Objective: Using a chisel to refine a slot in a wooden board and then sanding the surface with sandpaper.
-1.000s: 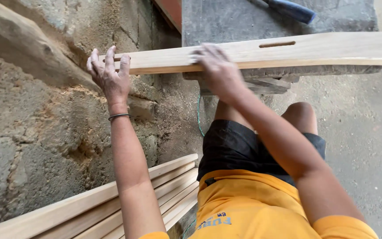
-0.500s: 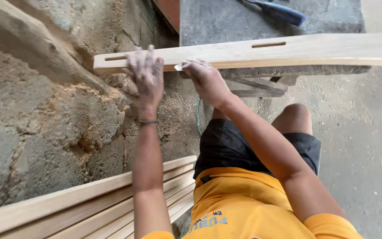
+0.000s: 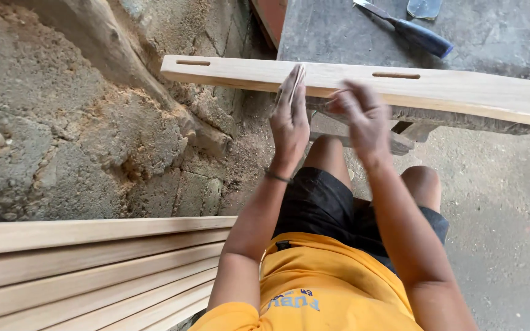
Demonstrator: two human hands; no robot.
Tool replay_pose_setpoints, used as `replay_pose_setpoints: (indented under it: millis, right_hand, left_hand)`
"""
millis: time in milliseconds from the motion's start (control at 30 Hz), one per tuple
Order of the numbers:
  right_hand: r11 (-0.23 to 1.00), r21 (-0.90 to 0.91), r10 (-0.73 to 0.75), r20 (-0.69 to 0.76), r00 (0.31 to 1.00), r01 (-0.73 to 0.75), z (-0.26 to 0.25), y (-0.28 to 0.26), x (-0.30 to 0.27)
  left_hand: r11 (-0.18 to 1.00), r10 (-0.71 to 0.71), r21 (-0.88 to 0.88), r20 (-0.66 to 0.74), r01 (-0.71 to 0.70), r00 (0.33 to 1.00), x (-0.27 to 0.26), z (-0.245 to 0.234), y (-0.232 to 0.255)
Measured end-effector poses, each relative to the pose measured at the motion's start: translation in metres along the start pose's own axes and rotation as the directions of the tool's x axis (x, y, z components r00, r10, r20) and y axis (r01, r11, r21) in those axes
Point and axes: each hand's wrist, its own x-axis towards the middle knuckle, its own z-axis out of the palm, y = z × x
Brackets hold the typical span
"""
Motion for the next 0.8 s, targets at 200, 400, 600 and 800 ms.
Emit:
replay_pose_setpoints:
  millis: [200,400,600,800]
  right_hand:
    - [0.526,-0.842,-0.344,-0.077,0.936,0.124,-0.101,0.016,0.027]
    - [0.238,-0.913,-0.529,0.165,0.833,0.332,-0.123,0.038,0.027]
    - [0.216,-0.889,-0.577,0.216,0.788,0.403,-0.126,0.038,0.023]
    - [0.162,-0.928,-0.594,0.179,0.784,0.334,-0.120,0.046,0.023]
  left_hand:
    - [0.683,0.373,0.506,0.378,-0.527,0.847,0.017,0.036,-0.045]
    - [0.532,0.303,0.567,0.567,-0.630,0.766,0.007,0.041,-0.061]
    - [0.559,0.236,0.693,0.393,-0.455,0.889,0.060,-0.111,-0.078]
    - [0.532,0.190,0.778,0.276,-0.335,0.942,0.059,-0.104,-0.094]
